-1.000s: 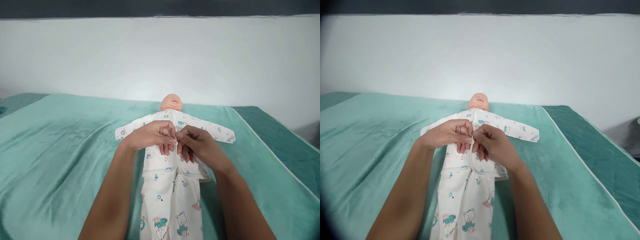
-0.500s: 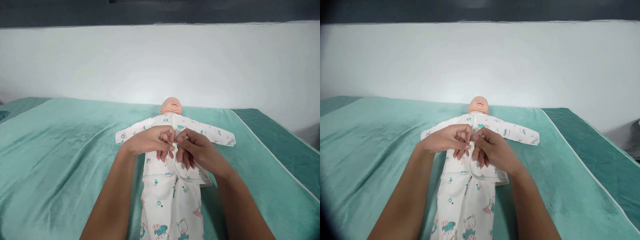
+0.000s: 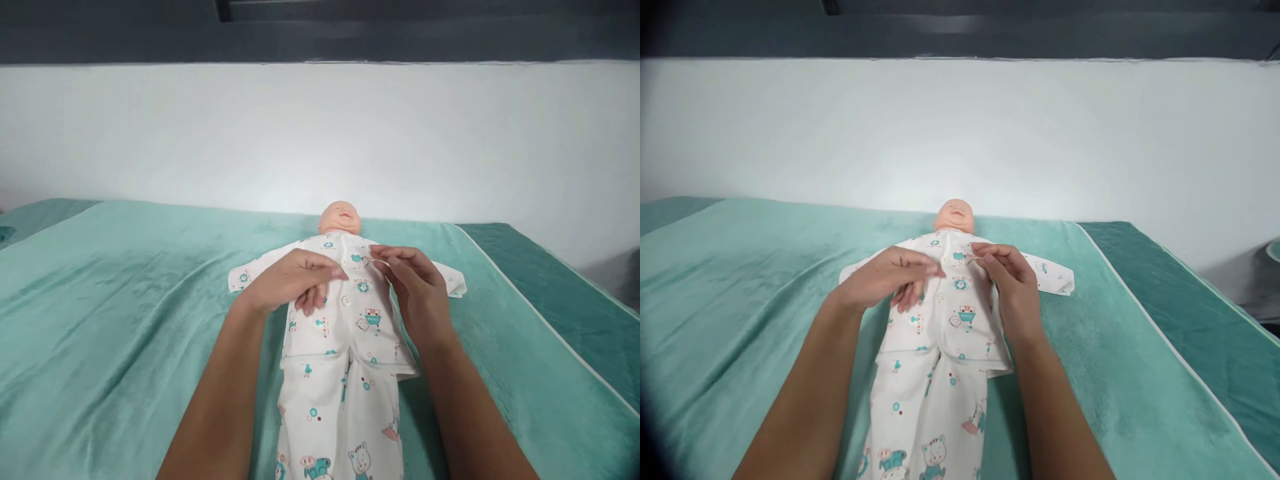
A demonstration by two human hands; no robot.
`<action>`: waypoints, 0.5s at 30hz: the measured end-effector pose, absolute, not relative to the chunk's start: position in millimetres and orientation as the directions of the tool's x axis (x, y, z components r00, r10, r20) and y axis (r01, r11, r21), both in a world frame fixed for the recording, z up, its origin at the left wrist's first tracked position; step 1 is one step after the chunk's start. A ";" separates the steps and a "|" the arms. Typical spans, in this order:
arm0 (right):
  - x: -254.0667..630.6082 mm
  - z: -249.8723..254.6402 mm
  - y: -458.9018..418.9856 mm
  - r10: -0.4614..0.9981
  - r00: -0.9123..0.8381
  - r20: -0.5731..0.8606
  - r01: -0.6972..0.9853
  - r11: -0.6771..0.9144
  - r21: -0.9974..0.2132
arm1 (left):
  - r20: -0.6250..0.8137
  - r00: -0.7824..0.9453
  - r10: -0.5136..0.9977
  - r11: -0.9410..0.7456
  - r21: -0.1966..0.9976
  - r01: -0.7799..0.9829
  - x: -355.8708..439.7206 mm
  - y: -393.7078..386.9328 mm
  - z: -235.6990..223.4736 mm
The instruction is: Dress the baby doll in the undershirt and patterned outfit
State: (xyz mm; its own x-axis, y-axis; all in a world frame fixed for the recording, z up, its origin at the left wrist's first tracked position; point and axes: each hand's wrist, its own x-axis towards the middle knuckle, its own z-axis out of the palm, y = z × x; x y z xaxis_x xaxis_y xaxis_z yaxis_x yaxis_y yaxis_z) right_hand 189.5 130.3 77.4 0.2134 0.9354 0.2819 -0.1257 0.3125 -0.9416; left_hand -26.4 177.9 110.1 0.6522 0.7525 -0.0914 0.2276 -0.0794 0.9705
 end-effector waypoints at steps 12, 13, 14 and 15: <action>181.3 63.1 144.2 0.933 -0.020 0.359 0.393 0.337 -0.855 | 0.521 0.330 0.787 -0.612 0.727 0.311 11.9 196.6 75.1; 182.5 62.8 146.9 0.929 -0.039 0.367 0.407 0.350 -0.844 | 0.515 0.334 0.789 -0.610 0.717 0.337 12.4 197.3 73.6; 183.5 62.7 149.8 0.925 -0.054 0.377 0.420 0.363 -0.831 | 0.515 0.326 0.792 -0.609 0.704 0.366 12.8 197.7 72.6; 184.4 63.0 152.8 0.919 -0.067 0.388 0.435 0.377 -0.818 | 0.518 0.315 0.795 -0.606 0.690 0.395 13.1 197.9 72.0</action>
State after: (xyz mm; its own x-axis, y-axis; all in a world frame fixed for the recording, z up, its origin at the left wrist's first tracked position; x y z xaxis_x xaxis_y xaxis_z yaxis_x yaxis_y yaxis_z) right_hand 184.4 152.8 63.0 -0.0669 0.9190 0.3885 0.4352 0.3772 -0.8175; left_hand 13.1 197.9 72.0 0.3147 0.7952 0.5183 0.3948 -0.6062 0.6904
